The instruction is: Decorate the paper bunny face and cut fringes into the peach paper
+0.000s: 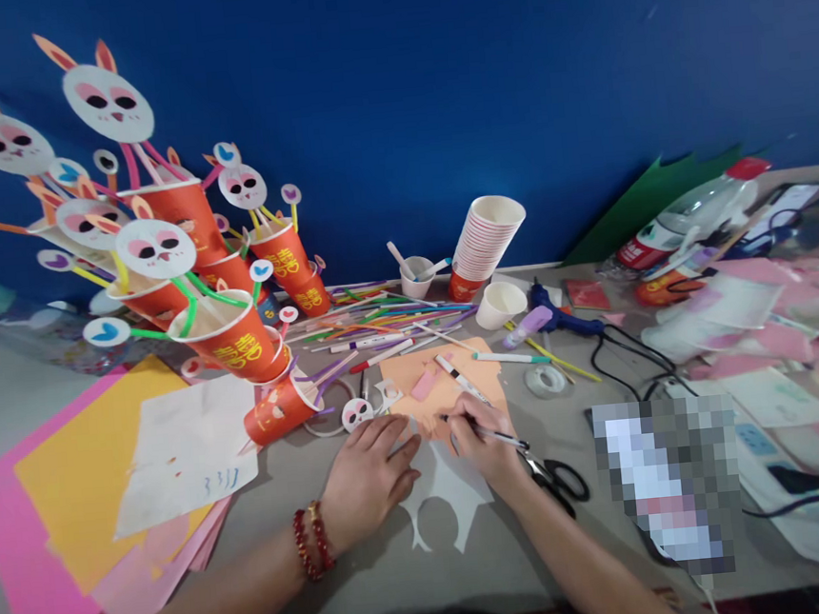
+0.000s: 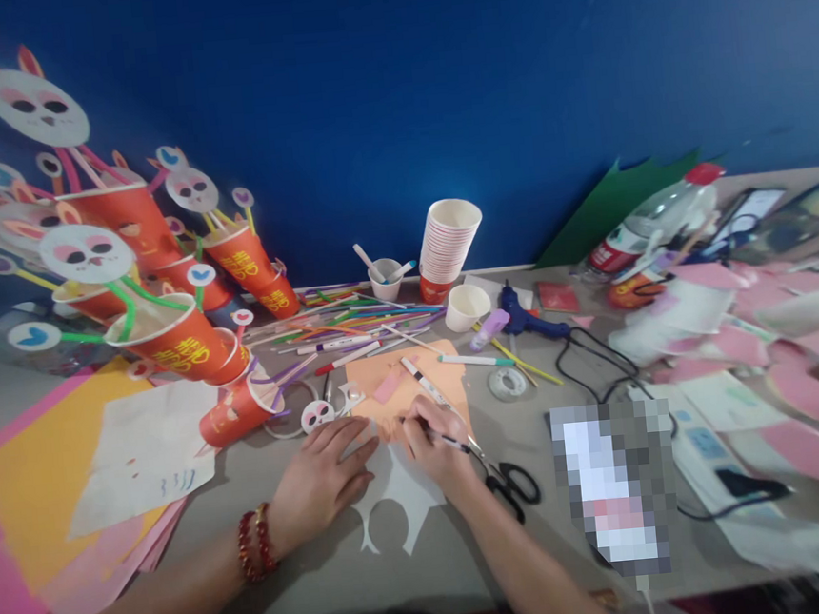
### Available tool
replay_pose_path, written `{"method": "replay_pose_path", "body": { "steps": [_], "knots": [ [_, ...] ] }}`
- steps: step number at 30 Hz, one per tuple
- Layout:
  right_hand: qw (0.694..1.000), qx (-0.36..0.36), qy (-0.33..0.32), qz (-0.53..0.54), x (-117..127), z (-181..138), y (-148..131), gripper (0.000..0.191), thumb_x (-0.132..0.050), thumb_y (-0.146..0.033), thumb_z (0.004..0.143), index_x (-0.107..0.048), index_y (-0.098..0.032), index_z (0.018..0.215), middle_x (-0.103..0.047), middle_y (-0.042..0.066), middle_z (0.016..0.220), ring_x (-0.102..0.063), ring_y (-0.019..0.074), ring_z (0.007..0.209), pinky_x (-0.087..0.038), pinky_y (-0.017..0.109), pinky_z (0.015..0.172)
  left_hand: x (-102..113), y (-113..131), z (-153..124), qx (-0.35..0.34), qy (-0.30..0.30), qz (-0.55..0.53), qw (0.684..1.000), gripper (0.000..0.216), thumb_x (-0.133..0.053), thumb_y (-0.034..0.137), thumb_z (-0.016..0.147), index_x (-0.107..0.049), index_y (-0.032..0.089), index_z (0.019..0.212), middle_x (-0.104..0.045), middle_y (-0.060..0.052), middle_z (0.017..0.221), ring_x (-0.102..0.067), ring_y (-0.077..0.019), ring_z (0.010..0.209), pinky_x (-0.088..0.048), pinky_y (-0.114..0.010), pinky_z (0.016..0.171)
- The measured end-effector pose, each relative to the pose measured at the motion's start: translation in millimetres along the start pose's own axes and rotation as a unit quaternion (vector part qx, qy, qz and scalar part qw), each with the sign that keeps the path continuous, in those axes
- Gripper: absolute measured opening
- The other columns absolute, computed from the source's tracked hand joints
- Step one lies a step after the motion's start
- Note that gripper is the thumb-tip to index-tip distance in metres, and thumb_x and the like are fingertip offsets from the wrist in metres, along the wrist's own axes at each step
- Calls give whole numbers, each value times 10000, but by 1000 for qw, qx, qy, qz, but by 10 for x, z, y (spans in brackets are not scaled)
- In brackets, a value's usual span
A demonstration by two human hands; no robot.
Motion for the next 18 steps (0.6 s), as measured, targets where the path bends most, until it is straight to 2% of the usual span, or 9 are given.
{"method": "replay_pose_path", "body": {
  "steps": [6,11,18],
  "knots": [
    [1000,-12,-4,12,4,-7,-18,245,-459,-109,814,-399,-241,617,-418,-73,462,-402,120,434,-333,249,468,-3,7,1,1,0,0,1000,346,-539,326,952,-584,217,1277,-553,-92,1368,-472,-276,1269,-386,-453,1057],
    [996,-47,-22,67,0,-10,-39,251,-448,-100,815,-377,-249,627,-429,-77,440,-414,117,394,-332,244,430,5,6,8,-2,2,3,1000,349,-547,312,947,-583,216,1280,-555,-96,1365,-481,-279,1258,-397,-459,1048],
    [999,-16,-6,27,30,9,-77,264,-444,-93,801,-366,-248,602,-433,-65,447,-404,128,421,-323,259,455,-2,4,2,0,-2,-1,1000,347,-543,310,949,-576,219,1283,-551,-91,1370,-475,-282,1269,-387,-462,1057]
  ]
}}
Point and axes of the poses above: each hand's wrist, its own z-axis towards the middle knuckle, its own x-axis out of the back of the hand, y = z × x, the point moved 3 cm from there along z, towards the middle knuckle
